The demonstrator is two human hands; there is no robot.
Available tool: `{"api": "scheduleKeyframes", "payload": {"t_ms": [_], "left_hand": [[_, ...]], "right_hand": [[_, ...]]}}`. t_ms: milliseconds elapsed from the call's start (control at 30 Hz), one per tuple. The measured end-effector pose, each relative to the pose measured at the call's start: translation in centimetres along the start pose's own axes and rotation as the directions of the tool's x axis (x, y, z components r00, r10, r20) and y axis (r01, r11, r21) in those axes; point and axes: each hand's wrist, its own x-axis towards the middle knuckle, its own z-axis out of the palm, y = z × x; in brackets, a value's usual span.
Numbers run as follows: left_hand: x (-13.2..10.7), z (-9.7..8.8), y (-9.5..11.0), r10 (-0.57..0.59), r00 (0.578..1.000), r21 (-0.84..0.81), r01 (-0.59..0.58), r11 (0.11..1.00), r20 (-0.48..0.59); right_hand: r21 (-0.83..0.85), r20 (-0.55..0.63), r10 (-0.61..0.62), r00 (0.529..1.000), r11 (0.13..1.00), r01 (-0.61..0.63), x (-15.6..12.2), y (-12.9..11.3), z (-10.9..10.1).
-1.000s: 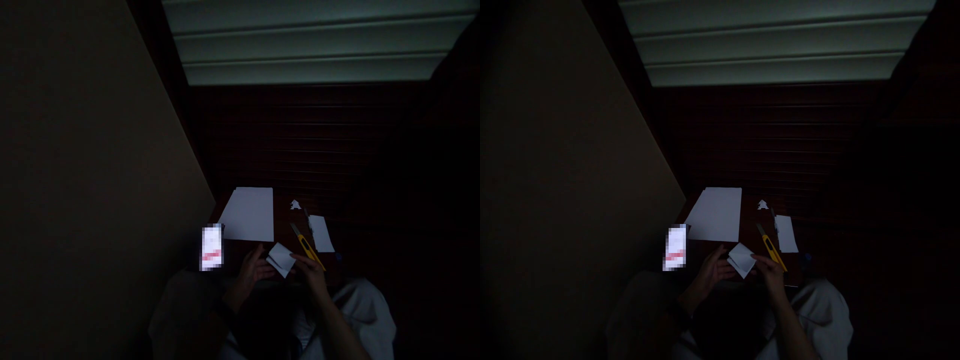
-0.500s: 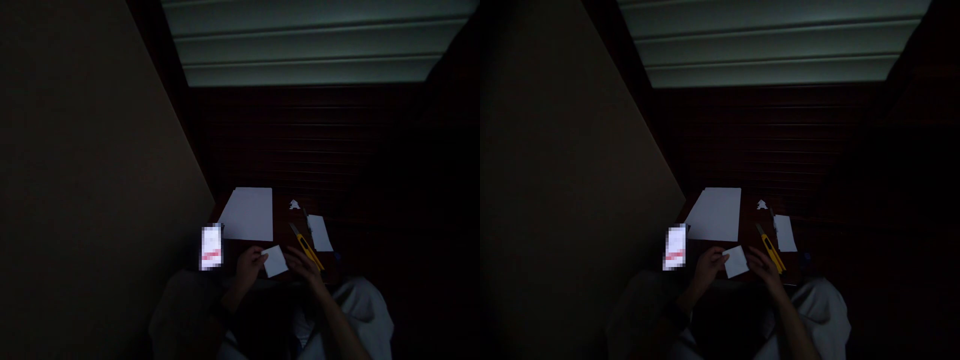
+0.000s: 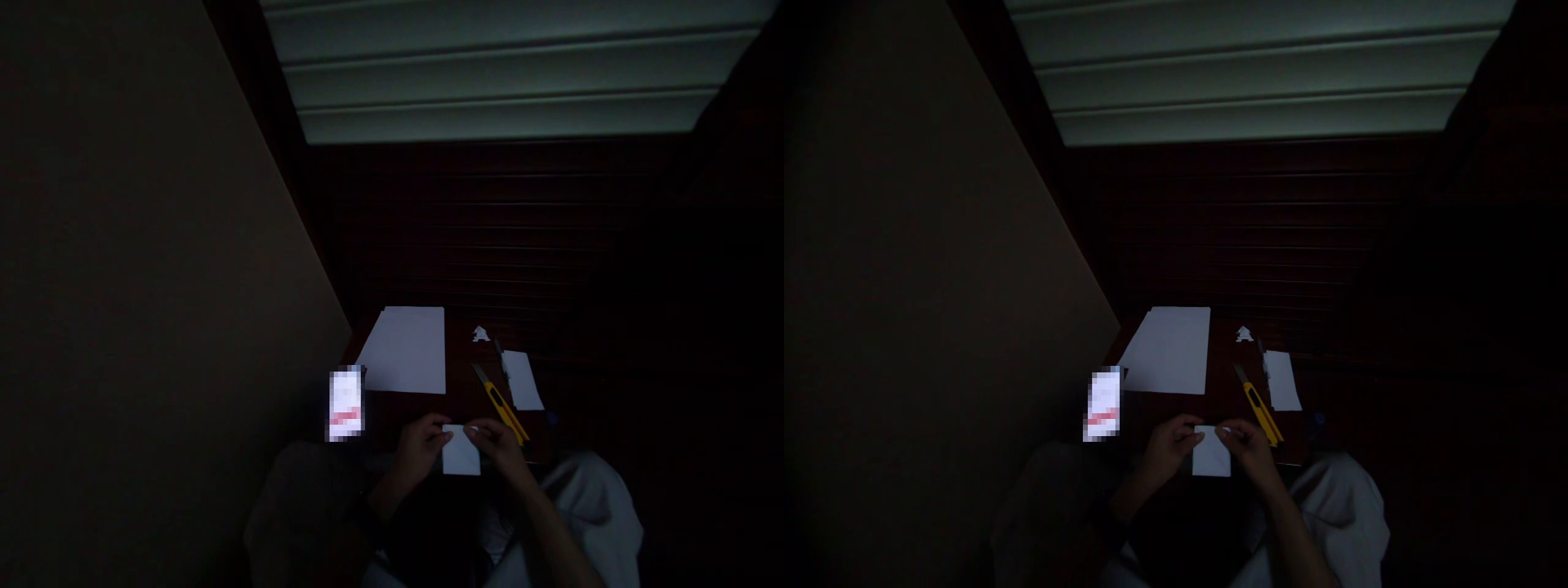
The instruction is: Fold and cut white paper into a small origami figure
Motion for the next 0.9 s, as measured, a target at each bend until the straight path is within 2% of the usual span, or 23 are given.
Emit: {"api": "scheduleKeyframes", "payload": {"t_ms": [233, 500, 900], "left_hand": [[0.3, 1.0, -1.2, -0.012, 0.996, -0.022, 0.01, 1.0, -0.086], [0.1, 0.8, -0.2, -0.01, 0.998, -0.056, 0.007, 0.998, -0.054], [0.5, 0.9, -0.4, -0.018, 0.998, -0.052, 0.015, 0.999, -0.068]], "right_hand": [[0.029, -0.018, 0.001, 1.0, 1.0, -0.001, 0.4, 1.0, 0.1], [0.0, -0.045, 0.004, 0.999, 1.0, -0.004, 0.6, 1.4, 0.1], [0.018, -0.067, 0.008, 0.998, 1.0, -0.007, 0.5, 1.3, 0.2]]}}
